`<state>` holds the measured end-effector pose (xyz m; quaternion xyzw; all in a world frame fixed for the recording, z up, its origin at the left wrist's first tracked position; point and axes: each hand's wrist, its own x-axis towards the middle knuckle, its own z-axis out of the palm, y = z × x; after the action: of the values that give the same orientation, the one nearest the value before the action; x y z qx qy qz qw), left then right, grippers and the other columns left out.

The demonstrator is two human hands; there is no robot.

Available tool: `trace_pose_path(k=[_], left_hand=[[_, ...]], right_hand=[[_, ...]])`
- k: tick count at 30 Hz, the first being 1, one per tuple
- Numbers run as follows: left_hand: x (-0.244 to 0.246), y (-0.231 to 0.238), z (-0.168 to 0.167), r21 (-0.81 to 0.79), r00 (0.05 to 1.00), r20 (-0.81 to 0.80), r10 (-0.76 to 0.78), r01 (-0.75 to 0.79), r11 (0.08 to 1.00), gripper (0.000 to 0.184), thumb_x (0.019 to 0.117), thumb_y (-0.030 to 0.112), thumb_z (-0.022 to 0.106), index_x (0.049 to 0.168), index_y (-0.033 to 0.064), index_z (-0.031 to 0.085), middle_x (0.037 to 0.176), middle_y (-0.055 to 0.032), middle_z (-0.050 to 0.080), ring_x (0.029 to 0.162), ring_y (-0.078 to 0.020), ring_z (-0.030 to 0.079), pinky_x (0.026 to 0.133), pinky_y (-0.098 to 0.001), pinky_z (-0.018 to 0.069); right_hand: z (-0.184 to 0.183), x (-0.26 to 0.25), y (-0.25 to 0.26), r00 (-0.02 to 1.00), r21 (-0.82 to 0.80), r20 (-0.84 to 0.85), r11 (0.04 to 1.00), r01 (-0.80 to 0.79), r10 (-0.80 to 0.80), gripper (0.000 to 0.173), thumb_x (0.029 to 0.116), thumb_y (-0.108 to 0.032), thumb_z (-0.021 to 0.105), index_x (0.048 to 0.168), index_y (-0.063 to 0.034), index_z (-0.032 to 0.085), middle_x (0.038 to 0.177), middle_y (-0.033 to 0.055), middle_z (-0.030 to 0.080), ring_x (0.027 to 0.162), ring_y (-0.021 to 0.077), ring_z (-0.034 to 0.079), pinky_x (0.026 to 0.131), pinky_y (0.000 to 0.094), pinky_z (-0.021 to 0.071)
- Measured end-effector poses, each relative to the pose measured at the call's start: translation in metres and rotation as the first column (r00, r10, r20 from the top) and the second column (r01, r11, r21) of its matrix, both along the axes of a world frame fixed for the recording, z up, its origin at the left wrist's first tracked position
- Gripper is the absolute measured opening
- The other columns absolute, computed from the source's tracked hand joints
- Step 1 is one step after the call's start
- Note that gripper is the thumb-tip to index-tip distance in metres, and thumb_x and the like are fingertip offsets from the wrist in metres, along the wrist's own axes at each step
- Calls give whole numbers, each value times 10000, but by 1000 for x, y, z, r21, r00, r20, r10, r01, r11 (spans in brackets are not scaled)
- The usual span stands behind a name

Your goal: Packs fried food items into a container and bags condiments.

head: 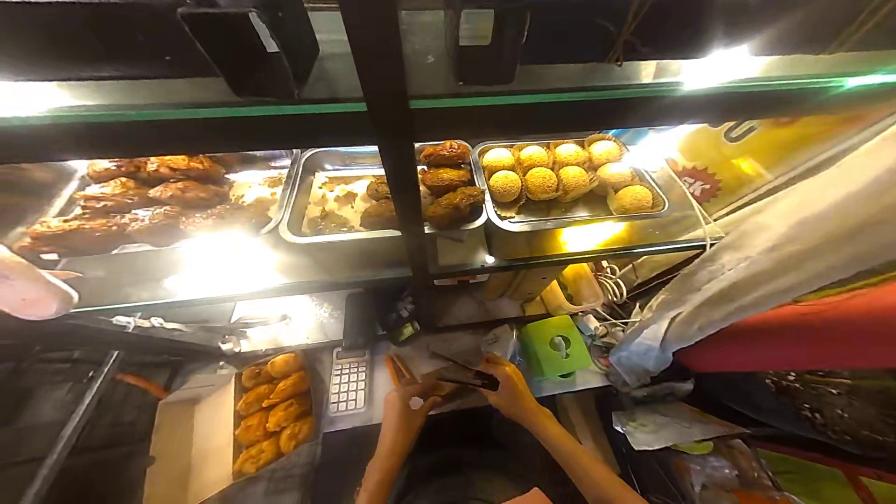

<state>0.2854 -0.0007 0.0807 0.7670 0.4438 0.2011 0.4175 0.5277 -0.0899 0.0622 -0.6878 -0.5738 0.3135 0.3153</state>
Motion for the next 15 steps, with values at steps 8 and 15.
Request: trace_pose_path(k=[8, 15], left_hand=[[1, 9, -29, -83, 994, 112, 11, -1, 997, 186, 919, 251, 739, 983, 85, 792, 1048, -72, 757, 1024, -188, 700, 931, -408, 556], [18, 6, -36, -551, 955, 118, 272, -164, 818, 270, 965, 108, 603, 1217, 23, 649, 838, -53, 688, 688, -119, 623, 695, -334, 537]], right_hand=[[-15, 13, 6, 987, -106, -152, 992, -67, 51, 402, 1022, -389, 617, 1163, -22, 703, 1082, 144, 724, 1021, 231, 694, 955, 429, 549], [-13, 10, 11, 988, -38, 0, 988, -153, 153, 332, 858, -253, 781, 1181, -180, 762, 1417, 90, 600, 1070, 243, 696, 840, 470, 608]])
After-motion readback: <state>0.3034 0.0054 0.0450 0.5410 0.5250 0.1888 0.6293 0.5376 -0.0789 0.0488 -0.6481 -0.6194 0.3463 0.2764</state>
